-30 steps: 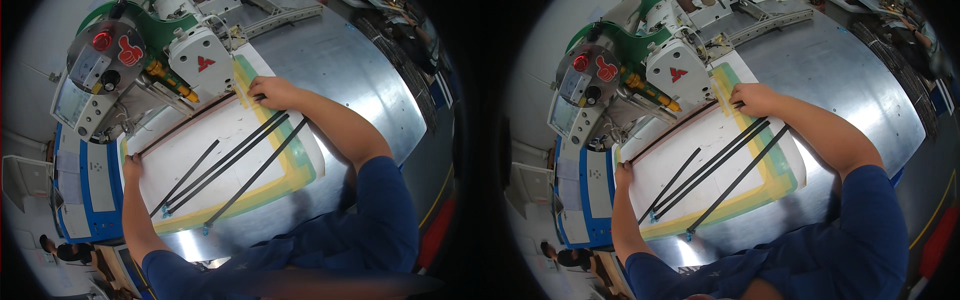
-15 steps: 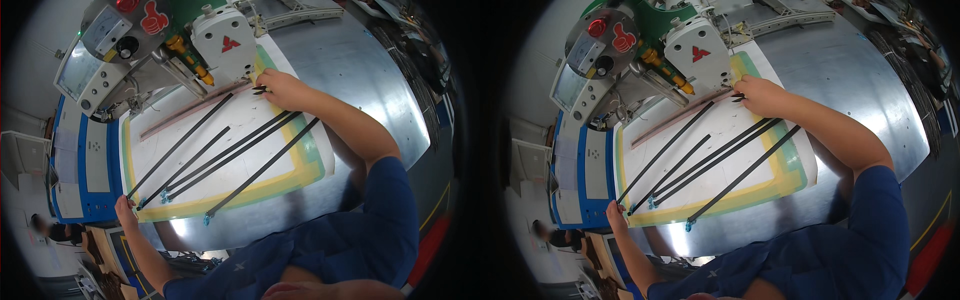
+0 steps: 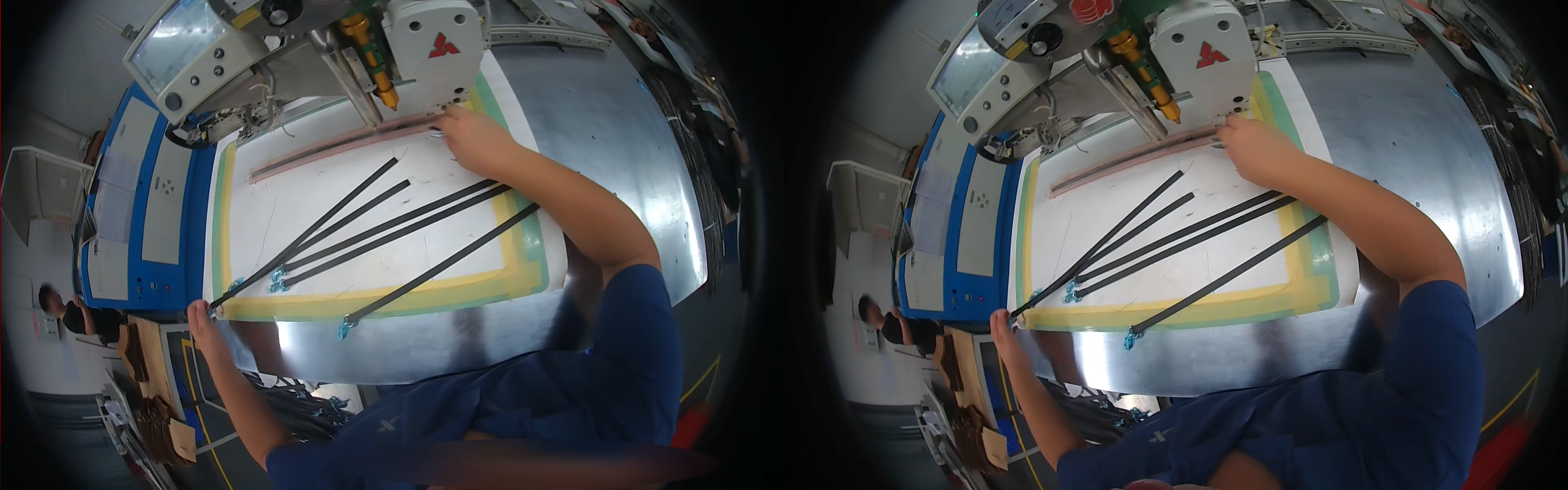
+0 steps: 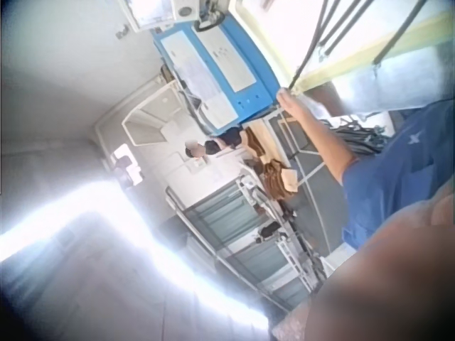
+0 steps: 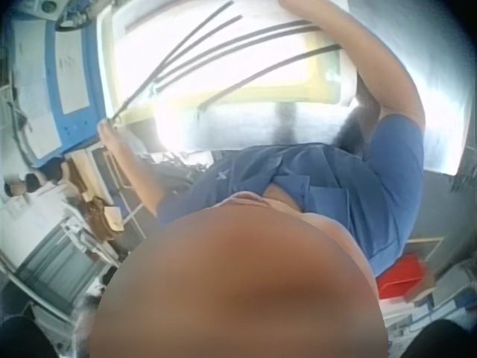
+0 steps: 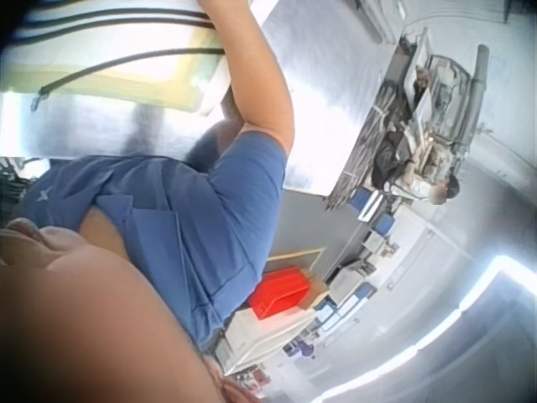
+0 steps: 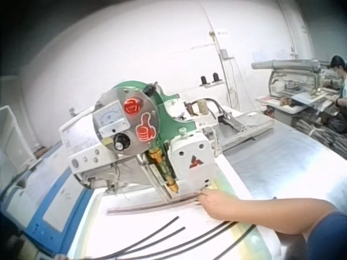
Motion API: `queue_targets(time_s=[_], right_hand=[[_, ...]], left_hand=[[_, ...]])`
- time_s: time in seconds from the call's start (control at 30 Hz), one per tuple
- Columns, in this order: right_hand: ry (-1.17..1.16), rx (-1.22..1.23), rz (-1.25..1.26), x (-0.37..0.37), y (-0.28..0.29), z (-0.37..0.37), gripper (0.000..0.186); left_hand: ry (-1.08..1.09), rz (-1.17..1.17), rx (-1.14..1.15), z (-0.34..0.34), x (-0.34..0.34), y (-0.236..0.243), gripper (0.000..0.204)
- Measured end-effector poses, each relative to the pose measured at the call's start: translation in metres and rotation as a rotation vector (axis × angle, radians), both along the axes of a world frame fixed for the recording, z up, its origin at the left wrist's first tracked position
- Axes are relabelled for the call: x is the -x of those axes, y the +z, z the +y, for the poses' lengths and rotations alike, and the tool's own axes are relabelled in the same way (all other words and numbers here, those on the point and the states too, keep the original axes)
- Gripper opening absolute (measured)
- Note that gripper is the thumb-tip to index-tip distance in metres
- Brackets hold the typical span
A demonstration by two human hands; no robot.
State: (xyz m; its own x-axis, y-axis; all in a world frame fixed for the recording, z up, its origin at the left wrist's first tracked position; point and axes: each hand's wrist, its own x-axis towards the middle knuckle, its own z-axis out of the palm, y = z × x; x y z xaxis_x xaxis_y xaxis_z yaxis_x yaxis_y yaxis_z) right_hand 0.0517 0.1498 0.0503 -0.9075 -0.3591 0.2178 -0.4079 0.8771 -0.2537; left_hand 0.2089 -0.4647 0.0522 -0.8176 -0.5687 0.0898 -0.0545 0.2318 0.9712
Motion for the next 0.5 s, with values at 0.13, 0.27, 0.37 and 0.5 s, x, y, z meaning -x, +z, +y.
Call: queue_targets(time_s=[0.13,0.27,0.37,0.5], right_hand=[[-0.094,0.110,-0.059,-0.030,0.015,0.036,0.027],[-0.198,0.215,-0.046,-0.041,0.002,0.084,0.033],[-0.322,0.329,-0.042,-0.038,-0.028,0.120,0.031],[-0.286,0.358,0.007,-0.026,-0.035,0.120,0.027]], left_hand=[[0.009,-0.043,0.950,0.037,0.027,-0.002,0.021],[-0.391,-0.006,0.799,0.128,0.065,0.008,0.016],[-0.616,-0.061,0.817,0.192,0.102,0.012,0.026],[-0.803,-0.458,0.794,0.242,0.122,0.019,0.030]])
